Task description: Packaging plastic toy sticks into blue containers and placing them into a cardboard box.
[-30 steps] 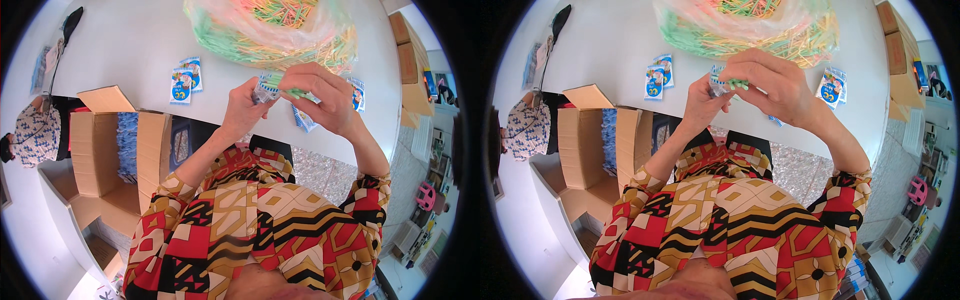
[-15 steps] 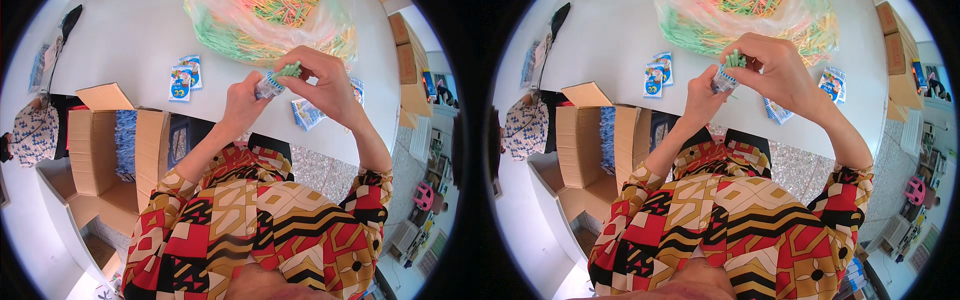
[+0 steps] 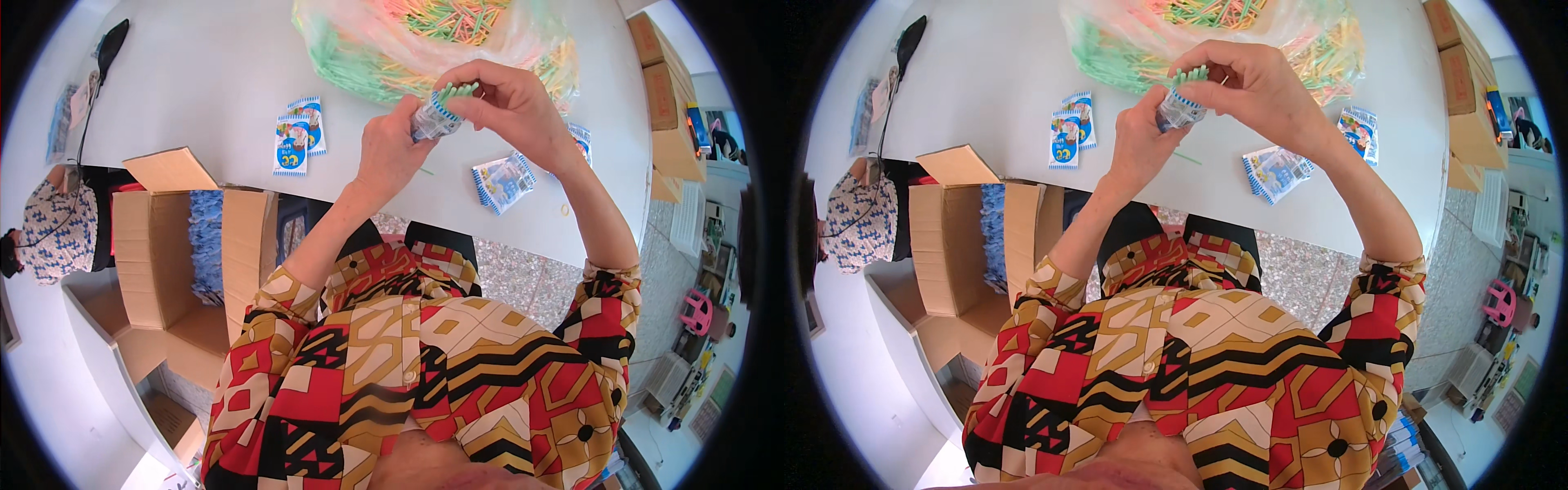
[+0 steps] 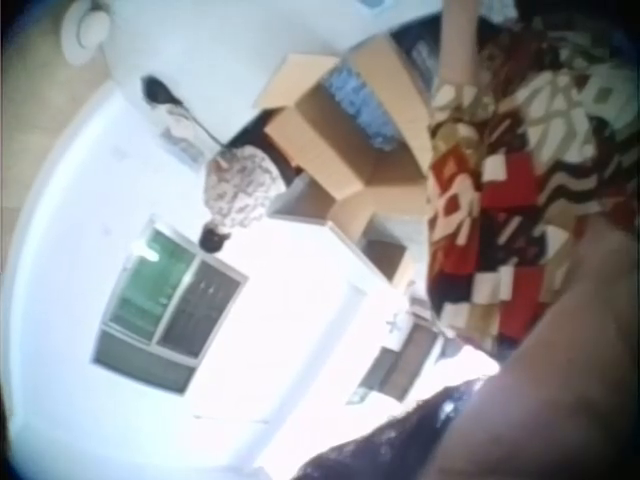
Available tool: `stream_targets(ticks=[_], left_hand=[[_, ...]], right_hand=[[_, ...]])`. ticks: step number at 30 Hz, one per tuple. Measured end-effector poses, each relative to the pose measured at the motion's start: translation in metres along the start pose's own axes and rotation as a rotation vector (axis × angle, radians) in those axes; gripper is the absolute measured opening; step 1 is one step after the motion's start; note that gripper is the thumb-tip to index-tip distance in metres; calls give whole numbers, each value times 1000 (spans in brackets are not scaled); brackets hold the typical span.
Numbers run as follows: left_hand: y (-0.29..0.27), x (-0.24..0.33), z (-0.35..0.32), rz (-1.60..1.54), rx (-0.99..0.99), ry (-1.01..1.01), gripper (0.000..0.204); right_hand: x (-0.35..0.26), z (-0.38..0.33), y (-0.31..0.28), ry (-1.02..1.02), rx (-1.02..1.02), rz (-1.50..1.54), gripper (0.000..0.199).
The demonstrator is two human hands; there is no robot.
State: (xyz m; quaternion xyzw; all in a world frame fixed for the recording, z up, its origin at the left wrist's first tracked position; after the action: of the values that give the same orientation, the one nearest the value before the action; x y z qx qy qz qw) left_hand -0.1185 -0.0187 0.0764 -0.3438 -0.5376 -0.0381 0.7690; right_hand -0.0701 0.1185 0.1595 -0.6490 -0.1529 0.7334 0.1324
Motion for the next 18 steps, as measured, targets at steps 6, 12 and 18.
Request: stream_targets(ticks=[6,12,18], left_hand=[[9,-9,10,-148,-22,-46,33],[17,-14,10,-346,-49,-116,31],[19,-10,9,-456,-62,-75,29]], right_hand=[[7,1,-10,-38,25,18,22],[3,-2,-12,-97,93,2,22],[2,-2,-16,-112,153,63,21]])
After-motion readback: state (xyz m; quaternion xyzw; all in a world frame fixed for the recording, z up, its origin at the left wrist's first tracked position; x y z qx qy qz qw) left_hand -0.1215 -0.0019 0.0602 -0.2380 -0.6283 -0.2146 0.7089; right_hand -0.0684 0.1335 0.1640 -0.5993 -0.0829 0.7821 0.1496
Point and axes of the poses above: each hand's wrist, its own z-axis towards the middle knuckle, its own y-axis out of the palm, x = y × z, the point moved 5 cm from there along z, towards the middle knuckle, and after that the axes turned 4 degrees about -y, right-handed, at the moved point
